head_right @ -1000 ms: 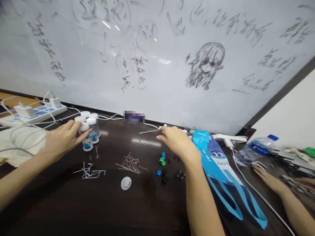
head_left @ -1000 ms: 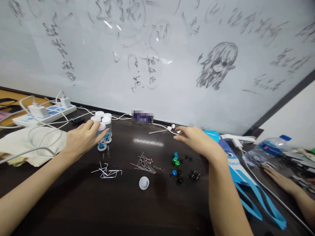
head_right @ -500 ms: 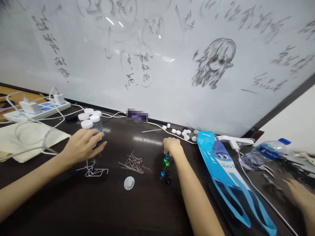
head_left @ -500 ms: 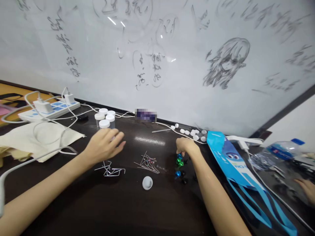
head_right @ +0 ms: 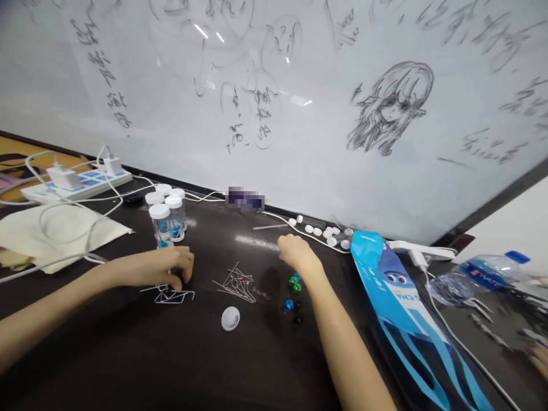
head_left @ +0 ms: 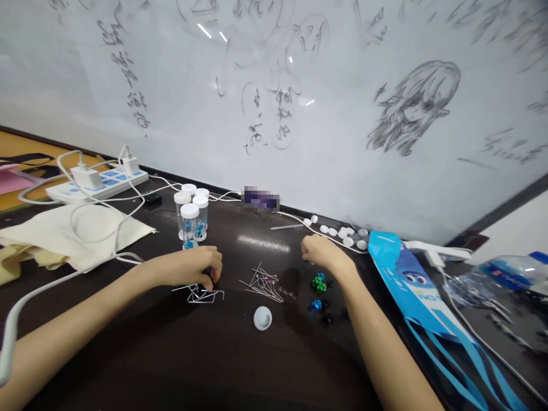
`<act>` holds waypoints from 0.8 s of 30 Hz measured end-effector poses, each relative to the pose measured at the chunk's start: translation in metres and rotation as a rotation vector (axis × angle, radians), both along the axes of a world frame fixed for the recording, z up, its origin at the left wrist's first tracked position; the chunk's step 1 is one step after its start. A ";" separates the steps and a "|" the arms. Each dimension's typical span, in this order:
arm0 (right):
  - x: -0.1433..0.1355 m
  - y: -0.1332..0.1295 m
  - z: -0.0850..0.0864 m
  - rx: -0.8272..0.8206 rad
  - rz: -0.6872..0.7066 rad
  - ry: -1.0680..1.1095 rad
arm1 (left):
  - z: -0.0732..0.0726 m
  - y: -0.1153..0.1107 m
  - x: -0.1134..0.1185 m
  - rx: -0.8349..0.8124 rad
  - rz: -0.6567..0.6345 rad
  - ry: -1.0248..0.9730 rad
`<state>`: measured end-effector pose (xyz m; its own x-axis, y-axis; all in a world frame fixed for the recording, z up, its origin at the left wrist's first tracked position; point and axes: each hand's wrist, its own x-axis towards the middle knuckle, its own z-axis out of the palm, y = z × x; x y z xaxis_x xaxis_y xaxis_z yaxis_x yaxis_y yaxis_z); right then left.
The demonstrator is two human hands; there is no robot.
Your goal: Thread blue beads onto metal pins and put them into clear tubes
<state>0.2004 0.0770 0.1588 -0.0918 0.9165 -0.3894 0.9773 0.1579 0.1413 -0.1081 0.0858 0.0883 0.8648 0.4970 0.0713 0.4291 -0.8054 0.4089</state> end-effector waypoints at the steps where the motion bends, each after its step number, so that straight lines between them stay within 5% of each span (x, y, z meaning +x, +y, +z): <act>1: -0.011 -0.008 0.003 0.024 0.074 0.048 | 0.001 -0.003 0.003 -0.009 -0.001 0.011; 5: -0.064 -0.052 0.000 -0.011 0.399 0.252 | 0.000 -0.013 0.015 0.005 0.020 0.049; 8: -0.097 -0.079 -0.018 0.026 0.732 0.285 | -0.004 -0.017 0.020 0.051 0.027 0.063; 10: -0.109 -0.086 -0.034 0.056 0.815 0.228 | -0.008 -0.018 0.021 0.090 0.023 0.070; 14: -0.109 -0.080 -0.044 0.012 0.782 0.232 | -0.016 -0.018 0.022 0.183 0.047 0.087; 24: -0.061 -0.058 0.003 0.211 0.513 0.425 | -0.029 -0.030 0.032 0.370 0.180 0.099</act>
